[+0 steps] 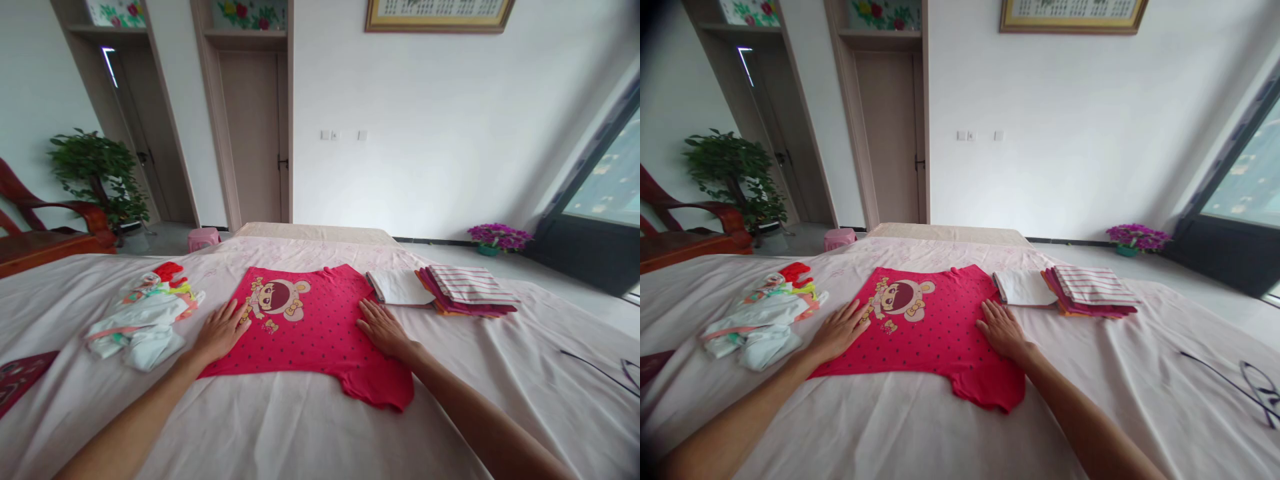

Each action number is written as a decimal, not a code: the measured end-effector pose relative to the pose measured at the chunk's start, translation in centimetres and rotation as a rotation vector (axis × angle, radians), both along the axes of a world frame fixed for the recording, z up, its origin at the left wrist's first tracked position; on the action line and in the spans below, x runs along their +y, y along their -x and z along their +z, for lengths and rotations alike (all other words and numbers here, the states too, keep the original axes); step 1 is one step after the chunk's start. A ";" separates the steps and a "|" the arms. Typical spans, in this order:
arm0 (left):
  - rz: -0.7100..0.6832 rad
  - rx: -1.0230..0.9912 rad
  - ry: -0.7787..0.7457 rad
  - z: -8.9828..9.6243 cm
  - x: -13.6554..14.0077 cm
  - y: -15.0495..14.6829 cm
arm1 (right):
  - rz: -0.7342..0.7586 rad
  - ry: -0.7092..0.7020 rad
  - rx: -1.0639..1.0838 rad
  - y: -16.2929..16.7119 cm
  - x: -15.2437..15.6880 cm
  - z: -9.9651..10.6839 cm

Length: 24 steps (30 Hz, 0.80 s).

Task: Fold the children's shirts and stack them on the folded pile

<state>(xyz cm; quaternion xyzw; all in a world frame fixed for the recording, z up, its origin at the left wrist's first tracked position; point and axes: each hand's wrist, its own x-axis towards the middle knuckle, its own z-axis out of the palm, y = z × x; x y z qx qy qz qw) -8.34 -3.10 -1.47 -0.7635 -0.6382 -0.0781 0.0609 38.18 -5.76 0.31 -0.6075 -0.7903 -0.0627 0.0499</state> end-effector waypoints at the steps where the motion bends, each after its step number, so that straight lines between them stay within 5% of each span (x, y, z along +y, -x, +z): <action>1: 0.004 0.014 -0.014 0.0 -0.4 0.4 | -0.004 -0.002 -0.009 -0.6 -0.3 0.0; 9: 0.026 0.077 -0.174 0.4 -2.7 1.8 | -0.069 -0.056 0.007 -0.6 -3.8 2.1; 17: -0.228 -0.083 -0.122 -0.7 -4.9 0.8 | 0.352 0.114 0.232 3.9 -9.8 3.2; 24: -0.277 -0.145 -0.208 -0.7 -5.1 0.8 | 0.125 0.034 0.477 0.2 -10.2 5.5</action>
